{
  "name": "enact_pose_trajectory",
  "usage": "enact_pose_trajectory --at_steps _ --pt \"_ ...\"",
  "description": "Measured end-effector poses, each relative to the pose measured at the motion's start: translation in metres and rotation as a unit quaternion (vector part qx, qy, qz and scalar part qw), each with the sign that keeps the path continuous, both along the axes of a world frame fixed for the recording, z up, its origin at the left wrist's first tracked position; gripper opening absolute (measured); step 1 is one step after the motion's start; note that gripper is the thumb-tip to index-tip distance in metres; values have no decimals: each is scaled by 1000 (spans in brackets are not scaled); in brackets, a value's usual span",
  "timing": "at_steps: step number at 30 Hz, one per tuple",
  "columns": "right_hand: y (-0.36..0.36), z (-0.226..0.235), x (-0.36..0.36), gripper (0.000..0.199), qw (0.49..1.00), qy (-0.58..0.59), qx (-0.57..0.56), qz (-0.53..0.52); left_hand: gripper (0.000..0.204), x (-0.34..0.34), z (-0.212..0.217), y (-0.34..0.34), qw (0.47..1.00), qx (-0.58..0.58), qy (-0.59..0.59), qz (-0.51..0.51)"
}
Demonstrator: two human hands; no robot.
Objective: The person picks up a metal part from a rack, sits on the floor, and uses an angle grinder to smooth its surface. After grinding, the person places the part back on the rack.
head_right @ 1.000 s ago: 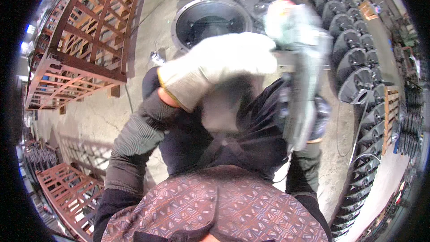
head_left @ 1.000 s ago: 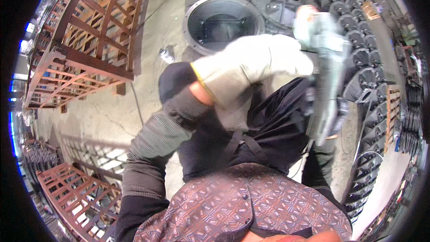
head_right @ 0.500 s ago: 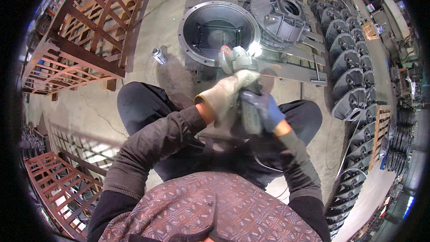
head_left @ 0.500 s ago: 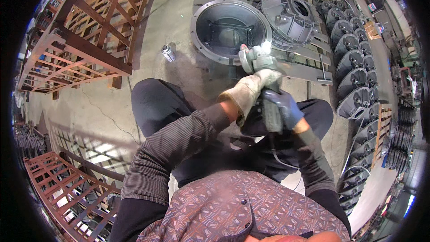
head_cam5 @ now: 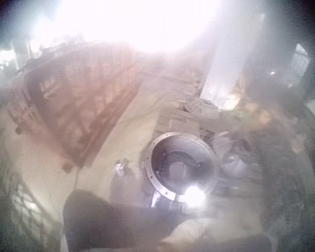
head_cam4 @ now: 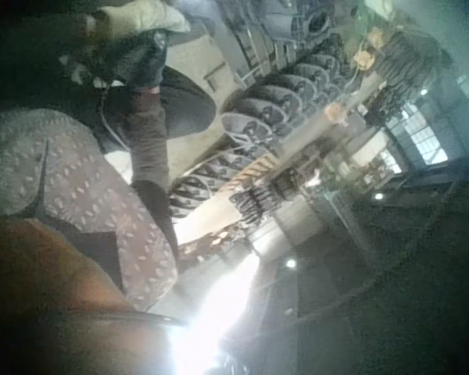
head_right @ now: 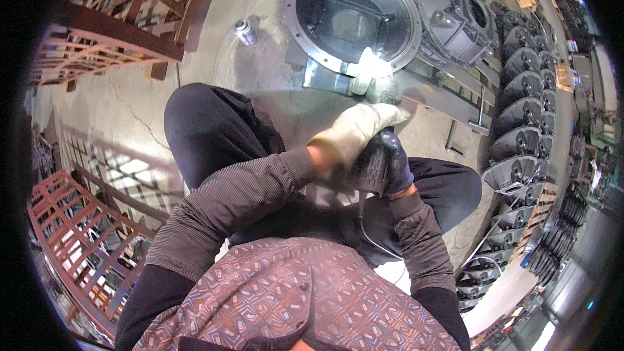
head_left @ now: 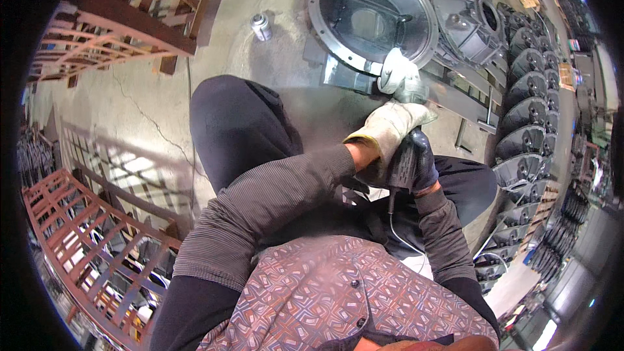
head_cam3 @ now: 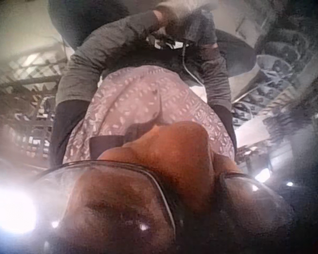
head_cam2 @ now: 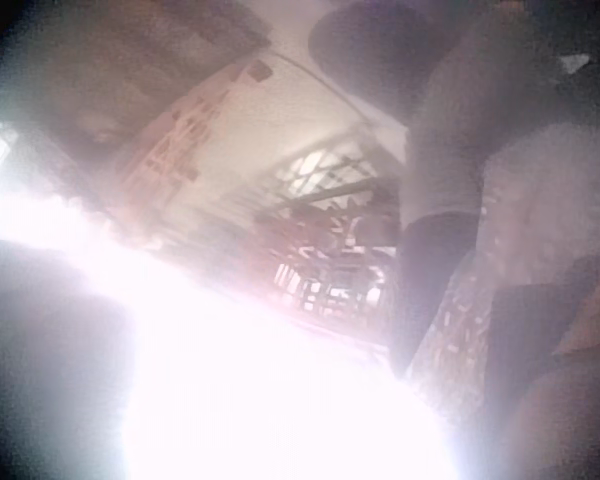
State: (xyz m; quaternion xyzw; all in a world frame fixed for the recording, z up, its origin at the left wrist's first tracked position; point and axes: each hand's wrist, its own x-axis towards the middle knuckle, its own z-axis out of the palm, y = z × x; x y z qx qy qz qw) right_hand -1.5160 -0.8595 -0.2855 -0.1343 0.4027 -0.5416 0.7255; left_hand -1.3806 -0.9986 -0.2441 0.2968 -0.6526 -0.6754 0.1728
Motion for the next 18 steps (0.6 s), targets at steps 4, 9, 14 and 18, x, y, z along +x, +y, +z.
enact_pose_trajectory --at_steps 4,9,14,18 --pt "-2 5 10 68 999 -50 12 -2 36 12 -2 3 998 -5 -59 -9" --pt "-15 11 21 66 999 -9 44 -4 53 15 -15 1 990 135 -12 39" --pt "-23 10 24 65 996 -45 73 -10 59 11 -27 -6 986 142 -59 70" --pt "-25 10 28 65 995 2 103 -9 60 18 -25 -6 968 231 -36 93"
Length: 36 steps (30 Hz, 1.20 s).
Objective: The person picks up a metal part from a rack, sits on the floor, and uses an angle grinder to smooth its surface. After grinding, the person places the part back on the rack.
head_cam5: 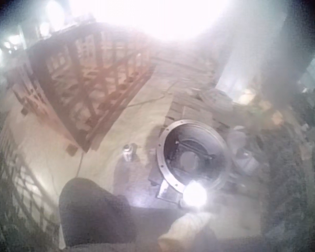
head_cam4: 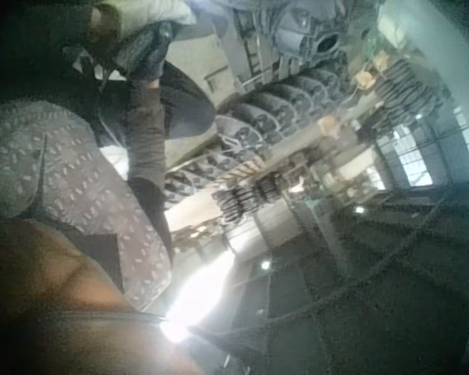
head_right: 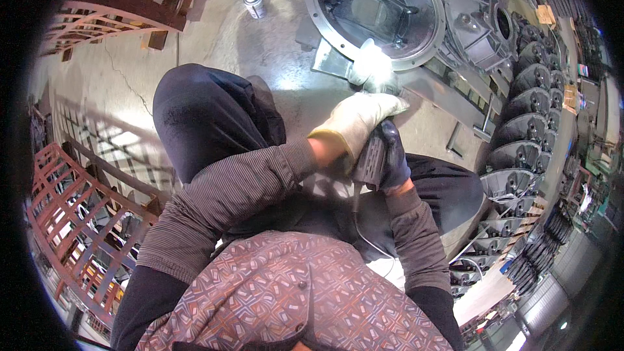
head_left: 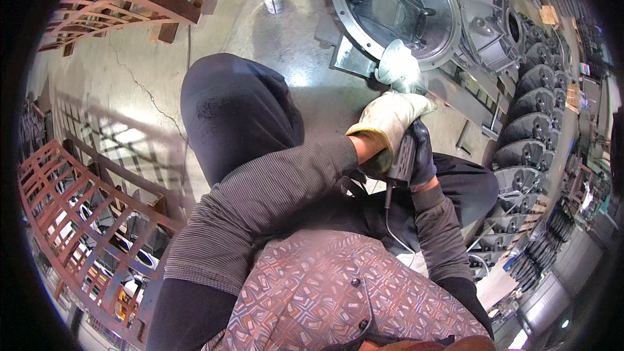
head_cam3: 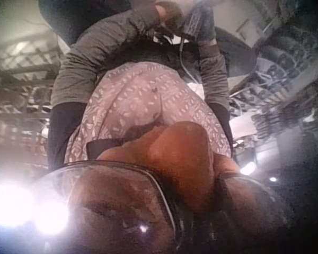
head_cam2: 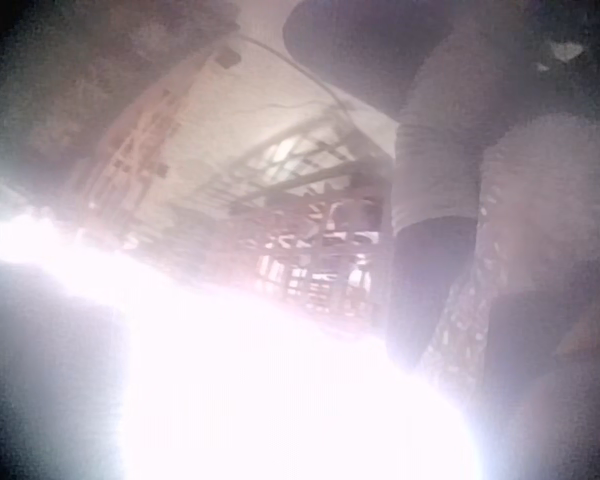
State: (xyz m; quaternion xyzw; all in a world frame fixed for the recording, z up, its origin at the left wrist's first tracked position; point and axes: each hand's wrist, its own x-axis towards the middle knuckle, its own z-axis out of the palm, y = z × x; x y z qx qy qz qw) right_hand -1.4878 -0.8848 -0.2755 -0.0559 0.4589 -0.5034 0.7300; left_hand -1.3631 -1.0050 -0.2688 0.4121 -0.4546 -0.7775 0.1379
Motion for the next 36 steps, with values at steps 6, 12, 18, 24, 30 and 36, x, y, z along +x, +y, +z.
enact_pose_trajectory --at_steps 6,12,18,24,30,36 --pt "-2 -3 3 65 999 -42 11 -21 47 7 7 -5 998 -35 -27 -41" --pt "1 -10 1 65 1000 4 13 -18 36 8 9 -8 993 -79 -45 -69" --pt "0 -8 0 65 1000 -13 21 -12 34 15 16 -6 997 -54 -28 -47" --pt "-2 -8 1 65 999 -27 24 -14 32 14 13 -8 997 -48 -26 -58" --pt "-3 -10 1 64 1000 -21 16 -18 32 8 -1 -5 988 -143 -24 -58" --pt "-3 -10 1 63 999 -33 6 -12 34 2 -12 -5 984 -159 -33 -69"
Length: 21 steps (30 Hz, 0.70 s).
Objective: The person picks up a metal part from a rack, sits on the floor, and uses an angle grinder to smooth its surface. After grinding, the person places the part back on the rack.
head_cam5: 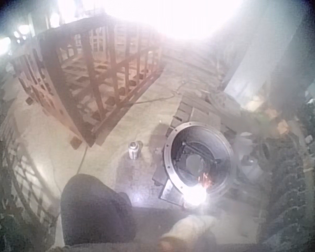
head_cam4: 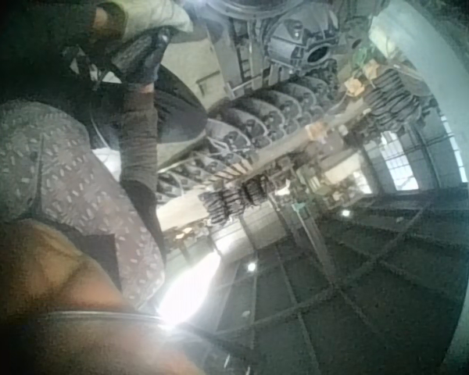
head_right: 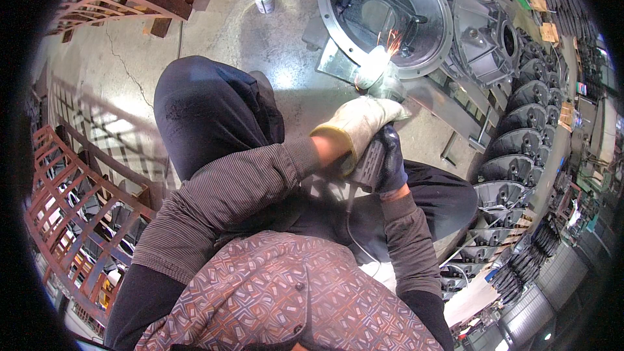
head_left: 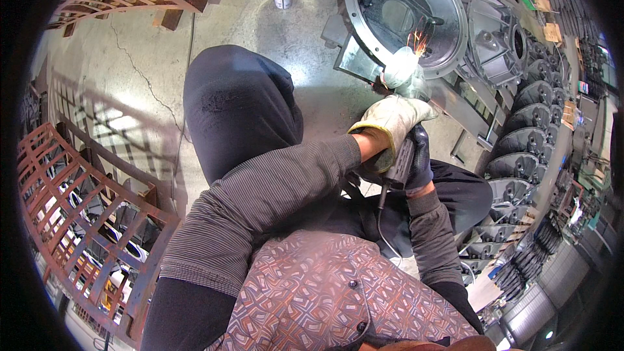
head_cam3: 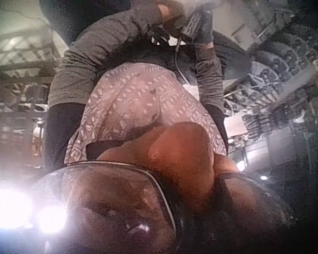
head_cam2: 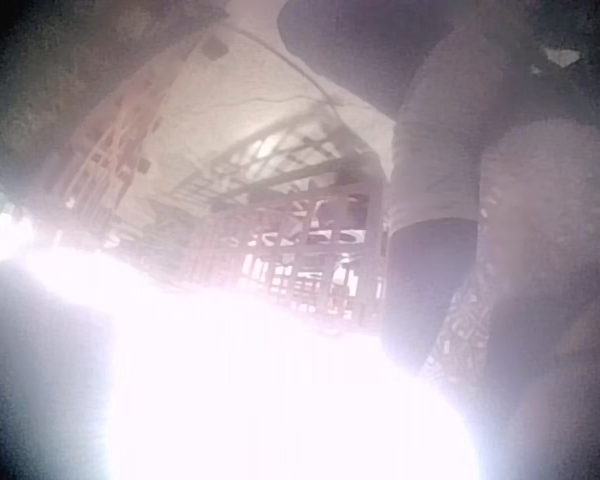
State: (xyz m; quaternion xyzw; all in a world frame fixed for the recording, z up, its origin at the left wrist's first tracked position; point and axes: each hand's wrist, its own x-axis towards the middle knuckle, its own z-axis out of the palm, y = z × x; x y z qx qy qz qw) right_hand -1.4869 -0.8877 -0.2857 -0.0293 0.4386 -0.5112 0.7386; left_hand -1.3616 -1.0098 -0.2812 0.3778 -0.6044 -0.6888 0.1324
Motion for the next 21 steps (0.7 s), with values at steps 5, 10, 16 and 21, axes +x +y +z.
enact_pose_trajectory --at_steps 5,10,16,21 --pt "0 -1 0 63 1000 -23 -13 4 35 0 0 -2 1000 -17 0 0" --pt "2 -2 0 64 998 -53 10 -11 34 0 10 -4 986 156 26 60" --pt "1 -4 -1 65 1000 -30 -3 -3 39 -1 9 2 981 162 51 90" --pt "2 -1 1 65 1000 -6 0 -7 32 -3 5 4 981 159 88 76"
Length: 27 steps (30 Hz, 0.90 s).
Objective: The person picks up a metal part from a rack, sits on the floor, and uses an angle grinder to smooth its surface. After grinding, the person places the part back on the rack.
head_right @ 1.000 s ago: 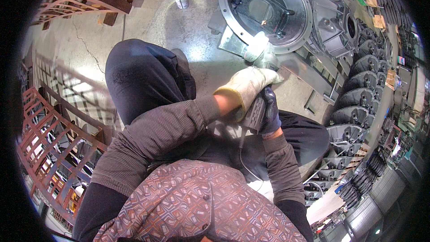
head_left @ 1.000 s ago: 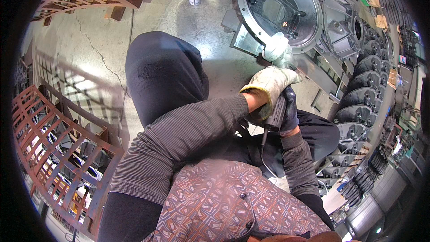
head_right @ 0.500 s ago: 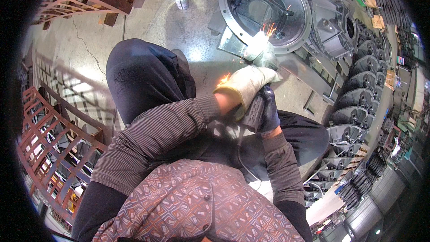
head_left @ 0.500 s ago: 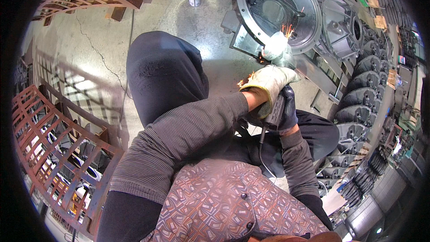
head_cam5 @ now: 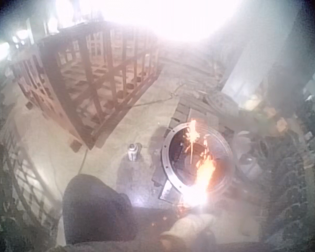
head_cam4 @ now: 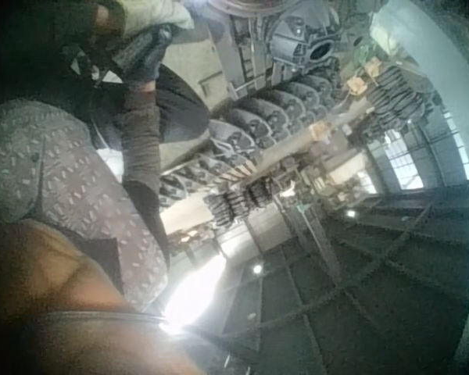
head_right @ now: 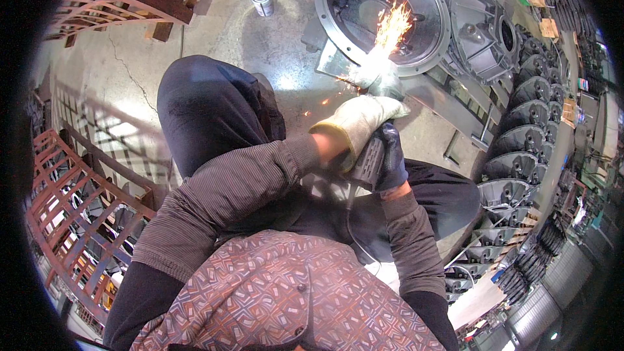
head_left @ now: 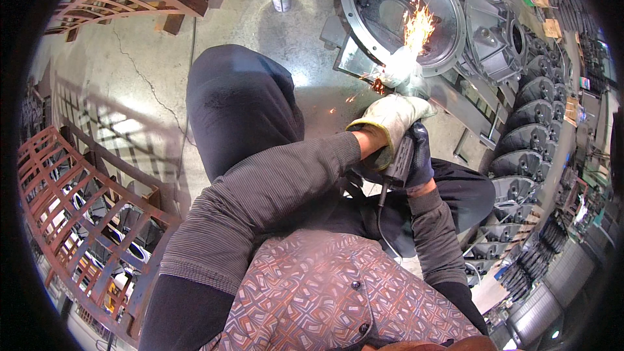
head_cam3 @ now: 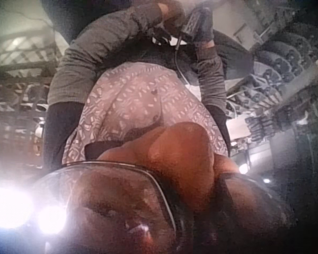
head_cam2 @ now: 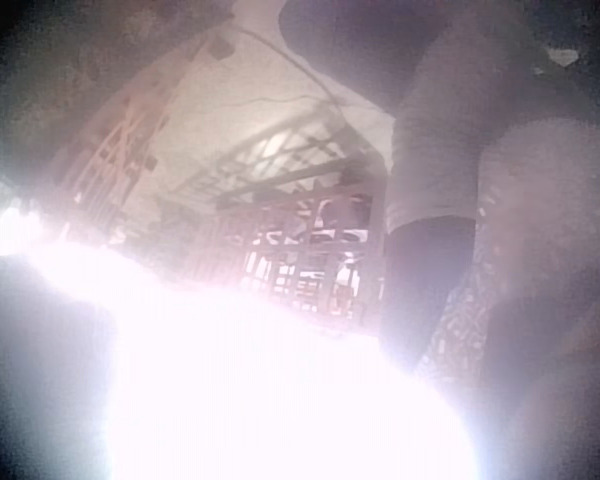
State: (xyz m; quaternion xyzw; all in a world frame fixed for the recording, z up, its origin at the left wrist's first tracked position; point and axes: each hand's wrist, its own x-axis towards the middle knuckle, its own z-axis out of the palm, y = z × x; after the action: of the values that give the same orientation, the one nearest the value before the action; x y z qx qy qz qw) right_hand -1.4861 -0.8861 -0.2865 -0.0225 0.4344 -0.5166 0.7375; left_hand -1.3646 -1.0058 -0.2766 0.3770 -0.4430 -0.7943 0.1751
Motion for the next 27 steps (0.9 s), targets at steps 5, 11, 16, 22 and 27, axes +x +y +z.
enact_pose_trajectory --at_steps 5,11,16,22,27 --pt "3 5 -1 65 1000 -22 -7 -7 32 7 10 0 982 -165 -60 -63" --pt "7 2 -3 64 999 15 11 -37 36 7 23 1 995 -73 -29 -61" --pt "8 1 -5 63 998 -53 -7 -24 36 9 22 3 992 -122 -14 -38" --pt "4 -4 -4 66 1000 -3 -21 -8 33 6 13 -1 992 -79 -74 -68" --pt "2 -9 -5 65 996 -80 -46 4 37 7 0 1 969 -224 -94 -50"
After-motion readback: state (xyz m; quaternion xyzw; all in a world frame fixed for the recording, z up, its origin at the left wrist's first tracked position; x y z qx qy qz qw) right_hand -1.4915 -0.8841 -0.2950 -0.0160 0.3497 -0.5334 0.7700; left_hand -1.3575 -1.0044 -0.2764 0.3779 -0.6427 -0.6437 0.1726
